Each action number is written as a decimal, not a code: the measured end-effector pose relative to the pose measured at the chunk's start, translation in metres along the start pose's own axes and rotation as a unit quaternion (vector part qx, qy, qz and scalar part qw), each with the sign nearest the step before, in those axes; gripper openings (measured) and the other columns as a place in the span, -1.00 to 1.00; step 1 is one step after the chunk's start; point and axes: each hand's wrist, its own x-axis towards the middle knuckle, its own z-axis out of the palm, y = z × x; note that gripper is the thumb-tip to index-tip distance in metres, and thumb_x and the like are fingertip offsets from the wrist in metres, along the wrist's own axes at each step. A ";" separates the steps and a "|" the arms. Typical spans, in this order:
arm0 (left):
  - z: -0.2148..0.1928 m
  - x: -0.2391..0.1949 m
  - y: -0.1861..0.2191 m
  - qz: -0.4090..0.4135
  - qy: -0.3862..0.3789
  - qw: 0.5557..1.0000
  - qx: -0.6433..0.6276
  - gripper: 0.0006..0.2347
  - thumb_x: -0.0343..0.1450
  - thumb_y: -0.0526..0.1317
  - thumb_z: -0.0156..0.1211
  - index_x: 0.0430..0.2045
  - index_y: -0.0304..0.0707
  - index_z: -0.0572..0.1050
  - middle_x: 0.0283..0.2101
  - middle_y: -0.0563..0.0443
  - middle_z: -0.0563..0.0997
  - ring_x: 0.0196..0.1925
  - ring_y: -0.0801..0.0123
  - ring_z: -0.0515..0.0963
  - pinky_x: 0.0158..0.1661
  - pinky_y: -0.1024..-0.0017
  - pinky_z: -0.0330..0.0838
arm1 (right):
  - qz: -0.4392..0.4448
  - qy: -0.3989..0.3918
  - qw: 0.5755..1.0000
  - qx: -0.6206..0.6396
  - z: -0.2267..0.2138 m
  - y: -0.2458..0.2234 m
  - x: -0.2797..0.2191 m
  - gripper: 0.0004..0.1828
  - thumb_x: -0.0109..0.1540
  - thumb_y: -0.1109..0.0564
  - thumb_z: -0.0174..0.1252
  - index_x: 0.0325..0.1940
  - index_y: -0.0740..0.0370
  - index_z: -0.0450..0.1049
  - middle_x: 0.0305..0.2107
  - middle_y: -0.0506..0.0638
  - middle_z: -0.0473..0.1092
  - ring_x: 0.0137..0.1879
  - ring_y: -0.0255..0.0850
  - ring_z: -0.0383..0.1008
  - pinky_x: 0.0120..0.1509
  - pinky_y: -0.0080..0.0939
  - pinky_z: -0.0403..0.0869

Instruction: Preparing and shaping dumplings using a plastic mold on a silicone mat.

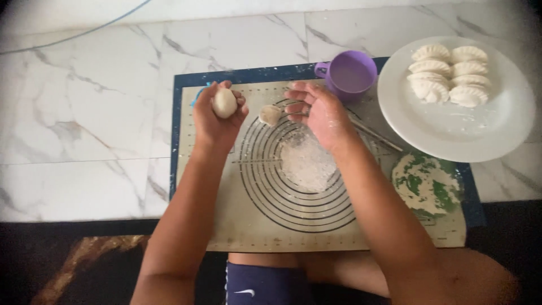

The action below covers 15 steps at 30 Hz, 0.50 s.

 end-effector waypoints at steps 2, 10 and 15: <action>0.004 -0.006 0.004 -0.011 0.014 1.000 0.011 -0.75 0.39 -0.02 0.12 -0.28 -0.20 0.48 -0.45 -0.12 0.50 -0.36 0.18 0.57 -0.44 0.31 0.56 | -0.005 0.002 1.000 -0.012 0.001 -0.003 -0.002 -0.57 0.23 -0.21 0.17 0.04 0.06 0.54 -0.06 0.04 0.59 -0.13 -0.09 0.65 0.00 -0.02 0.59; 0.008 -0.019 0.002 0.079 0.063 0.990 0.101 -0.73 0.47 -0.03 0.15 -0.52 -0.24 0.50 -0.68 -0.10 0.43 -0.67 0.30 0.42 -0.66 0.46 0.22 | -0.017 0.016 1.000 -0.019 -0.001 -0.004 -0.005 -0.54 0.22 -0.22 0.17 0.06 0.08 0.51 -0.06 0.04 0.59 -0.13 -0.10 0.66 0.00 -0.03 0.61; 0.017 -0.012 0.001 0.029 -0.003 0.999 0.025 -0.68 0.44 0.07 0.09 -0.28 -0.22 0.48 -0.32 -0.19 0.59 -0.32 0.18 0.65 -0.26 0.28 0.61 | -0.019 0.026 0.999 -0.005 -0.003 -0.007 -0.006 -0.55 0.22 -0.21 0.16 0.06 0.06 0.53 -0.06 0.03 0.59 -0.14 -0.09 0.66 0.01 -0.01 0.61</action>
